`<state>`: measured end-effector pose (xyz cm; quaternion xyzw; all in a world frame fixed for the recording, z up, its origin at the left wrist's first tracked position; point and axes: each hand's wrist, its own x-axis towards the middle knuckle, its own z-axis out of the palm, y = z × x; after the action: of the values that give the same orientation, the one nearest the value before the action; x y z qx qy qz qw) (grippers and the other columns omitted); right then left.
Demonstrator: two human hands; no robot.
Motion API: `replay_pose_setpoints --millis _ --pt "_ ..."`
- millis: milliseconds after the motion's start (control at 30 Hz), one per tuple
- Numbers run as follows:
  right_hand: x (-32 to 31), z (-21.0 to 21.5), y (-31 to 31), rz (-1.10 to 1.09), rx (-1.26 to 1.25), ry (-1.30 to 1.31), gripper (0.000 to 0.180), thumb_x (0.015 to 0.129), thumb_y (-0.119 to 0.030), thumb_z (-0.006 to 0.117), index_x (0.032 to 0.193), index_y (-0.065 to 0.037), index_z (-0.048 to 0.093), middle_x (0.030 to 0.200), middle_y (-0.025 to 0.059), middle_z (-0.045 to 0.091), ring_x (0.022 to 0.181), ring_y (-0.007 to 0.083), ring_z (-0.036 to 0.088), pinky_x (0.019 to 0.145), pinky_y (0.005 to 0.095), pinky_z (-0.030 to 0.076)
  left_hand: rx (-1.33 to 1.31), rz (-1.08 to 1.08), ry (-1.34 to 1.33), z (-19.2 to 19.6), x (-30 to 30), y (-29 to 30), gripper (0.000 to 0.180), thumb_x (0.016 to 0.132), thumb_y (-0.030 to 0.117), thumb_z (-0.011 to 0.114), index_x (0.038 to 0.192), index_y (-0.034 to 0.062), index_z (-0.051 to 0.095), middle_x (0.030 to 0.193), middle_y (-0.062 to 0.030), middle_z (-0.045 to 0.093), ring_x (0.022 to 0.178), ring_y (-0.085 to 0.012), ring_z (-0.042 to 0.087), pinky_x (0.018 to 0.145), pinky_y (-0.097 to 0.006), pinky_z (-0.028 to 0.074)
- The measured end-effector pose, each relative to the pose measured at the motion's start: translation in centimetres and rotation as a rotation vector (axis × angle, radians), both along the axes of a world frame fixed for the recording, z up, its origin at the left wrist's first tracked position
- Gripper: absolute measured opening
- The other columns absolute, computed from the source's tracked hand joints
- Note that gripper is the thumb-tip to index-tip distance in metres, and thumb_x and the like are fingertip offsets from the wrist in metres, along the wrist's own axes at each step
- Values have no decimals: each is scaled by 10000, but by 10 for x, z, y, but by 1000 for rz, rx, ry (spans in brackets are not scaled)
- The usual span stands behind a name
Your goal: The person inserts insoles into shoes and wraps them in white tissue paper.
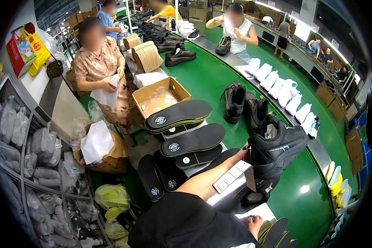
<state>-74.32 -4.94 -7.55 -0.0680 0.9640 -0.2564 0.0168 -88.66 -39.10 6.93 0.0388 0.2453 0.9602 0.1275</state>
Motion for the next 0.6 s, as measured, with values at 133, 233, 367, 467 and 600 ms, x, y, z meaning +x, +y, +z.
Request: replay_pose_setpoints --millis 133,233,367,467,600 --pt "0 9 -4 -23 -44 -39 209 674 -154 579 818 -3 571 935 159 497 899 314 462 792 380 381 -14 15 3 -4 -3 2 428 725 386 547 1012 71 524 943 -51 555 900 -175 523 823 -323 399" --pt "-2 3 2 -28 -82 -47 205 679 -145 575 823 0 569 926 158 496 884 304 469 789 370 382 -28 24 10 -6 -4 5 421 730 391 539 1003 71 530 935 -47 556 893 -171 523 817 -319 400" --pt "-8 -5 13 -13 -118 -145 214 722 -157 566 867 0 567 905 128 520 818 238 509 672 318 433 -45 27 5 -9 -3 8 413 738 397 530 991 71 536 924 -42 556 884 -166 523 810 -314 401" --pt "-8 20 -2 -325 -633 -466 272 808 -241 527 948 -10 559 878 70 551 736 122 532 482 243 449 -71 25 3 -14 -5 14 408 743 402 522 982 72 542 916 -38 557 878 -162 523 804 -311 402" --pt "-7 69 -24 -332 -583 -333 355 806 -279 534 1010 11 545 892 83 565 768 153 539 573 270 476 -206 3 8 -13 -10 24 402 751 408 513 970 72 548 905 -32 558 869 -157 523 796 -306 404"
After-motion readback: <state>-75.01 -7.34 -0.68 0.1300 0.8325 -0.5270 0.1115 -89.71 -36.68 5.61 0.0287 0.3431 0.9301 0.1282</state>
